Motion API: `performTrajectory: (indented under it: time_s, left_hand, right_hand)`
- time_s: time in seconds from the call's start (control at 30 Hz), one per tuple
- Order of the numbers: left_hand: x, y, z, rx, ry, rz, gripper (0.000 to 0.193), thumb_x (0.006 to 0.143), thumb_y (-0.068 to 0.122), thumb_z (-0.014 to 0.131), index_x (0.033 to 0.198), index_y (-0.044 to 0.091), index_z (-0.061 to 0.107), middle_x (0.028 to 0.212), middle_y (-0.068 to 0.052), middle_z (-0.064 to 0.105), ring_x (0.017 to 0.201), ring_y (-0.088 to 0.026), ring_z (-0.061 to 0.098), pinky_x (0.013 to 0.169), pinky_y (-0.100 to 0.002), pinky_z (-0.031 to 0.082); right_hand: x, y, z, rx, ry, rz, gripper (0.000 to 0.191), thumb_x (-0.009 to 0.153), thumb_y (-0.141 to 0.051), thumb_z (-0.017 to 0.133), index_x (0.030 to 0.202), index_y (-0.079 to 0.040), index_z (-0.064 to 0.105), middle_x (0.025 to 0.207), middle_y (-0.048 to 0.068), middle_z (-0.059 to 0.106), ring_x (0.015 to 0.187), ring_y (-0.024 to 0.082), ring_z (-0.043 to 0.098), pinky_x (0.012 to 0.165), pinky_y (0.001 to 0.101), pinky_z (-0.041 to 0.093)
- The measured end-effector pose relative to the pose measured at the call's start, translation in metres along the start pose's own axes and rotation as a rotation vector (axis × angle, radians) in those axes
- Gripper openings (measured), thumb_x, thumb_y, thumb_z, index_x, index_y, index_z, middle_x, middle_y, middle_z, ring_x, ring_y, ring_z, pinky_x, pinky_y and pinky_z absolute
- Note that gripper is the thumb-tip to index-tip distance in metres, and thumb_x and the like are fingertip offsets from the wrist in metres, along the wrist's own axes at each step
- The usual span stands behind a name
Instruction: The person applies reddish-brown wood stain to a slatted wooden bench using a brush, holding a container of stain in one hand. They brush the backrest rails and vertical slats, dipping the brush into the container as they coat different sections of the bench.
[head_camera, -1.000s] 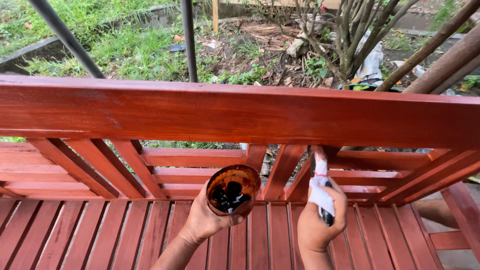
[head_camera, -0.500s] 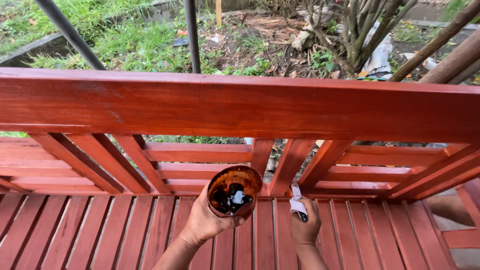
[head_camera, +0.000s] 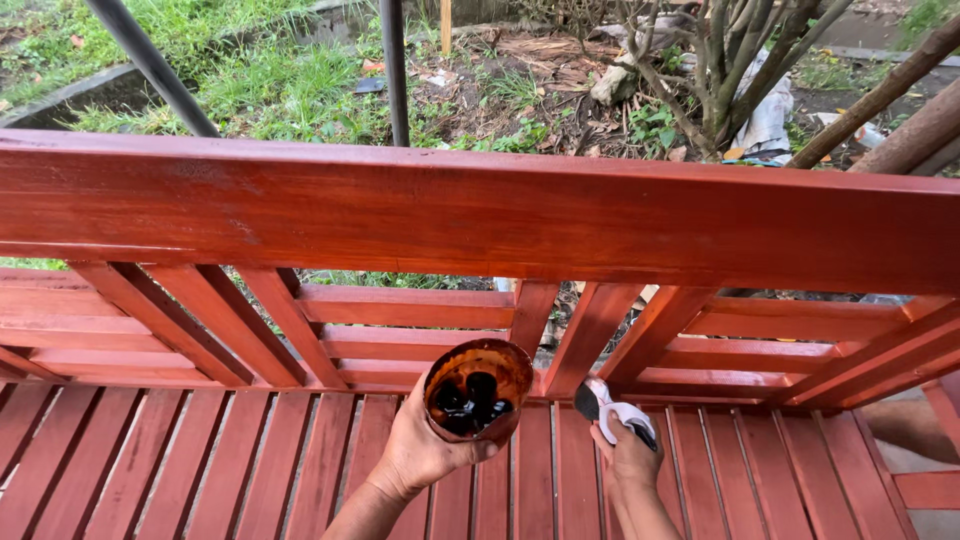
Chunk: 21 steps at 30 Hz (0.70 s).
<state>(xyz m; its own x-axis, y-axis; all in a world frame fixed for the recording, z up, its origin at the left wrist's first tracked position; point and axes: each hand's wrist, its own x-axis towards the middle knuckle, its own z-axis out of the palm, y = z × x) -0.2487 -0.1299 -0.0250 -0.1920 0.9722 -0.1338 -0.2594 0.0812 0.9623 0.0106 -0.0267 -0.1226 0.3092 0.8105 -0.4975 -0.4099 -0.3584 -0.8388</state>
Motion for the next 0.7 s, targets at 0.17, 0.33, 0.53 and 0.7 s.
performTrajectory:
  time_s: [0.17, 0.33, 0.53, 0.7]
  left_hand:
    - [0.002, 0.007, 0.006, 0.101, 0.006, -0.01, 0.097, 0.049, 0.003, 0.097, 0.135, 0.007, 0.053, 0.124, -0.005, 0.071, 0.118, -0.018, 0.067, 0.105, -0.036, 0.055]
    - [0.005, 0.009, 0.015, 0.155, 0.009, -0.015, 0.098, 0.047, 0.002, 0.097, 0.135, 0.008, 0.053, 0.124, -0.005, 0.071, 0.117, -0.017, 0.067, 0.105, -0.035, 0.055]
    - [0.006, 0.007, 0.017, 0.049, -0.024, 0.046, 0.097, 0.049, 0.001, 0.096, 0.136, 0.005, 0.052, 0.126, -0.006, 0.07, 0.118, -0.019, 0.066, 0.106, -0.036, 0.054]
    - [0.006, 0.008, 0.008, 0.055, -0.007, 0.11, 0.098, 0.049, 0.0, 0.096, 0.137, 0.004, 0.053, 0.127, -0.007, 0.07, 0.12, -0.019, 0.065, 0.106, -0.036, 0.053]
  right_hand:
    - [-0.006, -0.026, -0.008, 0.085, -0.137, -0.316, 0.029, 0.086, 0.011, 0.068, 0.109, -0.003, 0.056, 0.109, 0.013, 0.066, 0.1, 0.026, 0.068, 0.089, 0.0521, 0.06]
    - [-0.035, -0.08, -0.004, 0.231, -0.281, -0.566, 0.03, 0.083, 0.009, 0.07, 0.103, -0.008, 0.056, 0.106, 0.008, 0.065, 0.103, 0.025, 0.071, 0.09, 0.0478, 0.06]
    - [-0.098, -0.124, -0.009, -0.515, -0.212, -1.251, 0.022, 0.085, 0.007, 0.075, 0.1, -0.001, 0.06, 0.124, 0.019, 0.071, 0.113, 0.024, 0.07, 0.098, 0.0331, 0.056]
    - [-0.129, -0.14, 0.011, -0.652, -0.416, -1.387, 0.023, 0.076, 0.003, 0.078, 0.093, -0.006, 0.064, 0.117, 0.019, 0.073, 0.106, 0.026, 0.075, 0.091, 0.0333, 0.059]
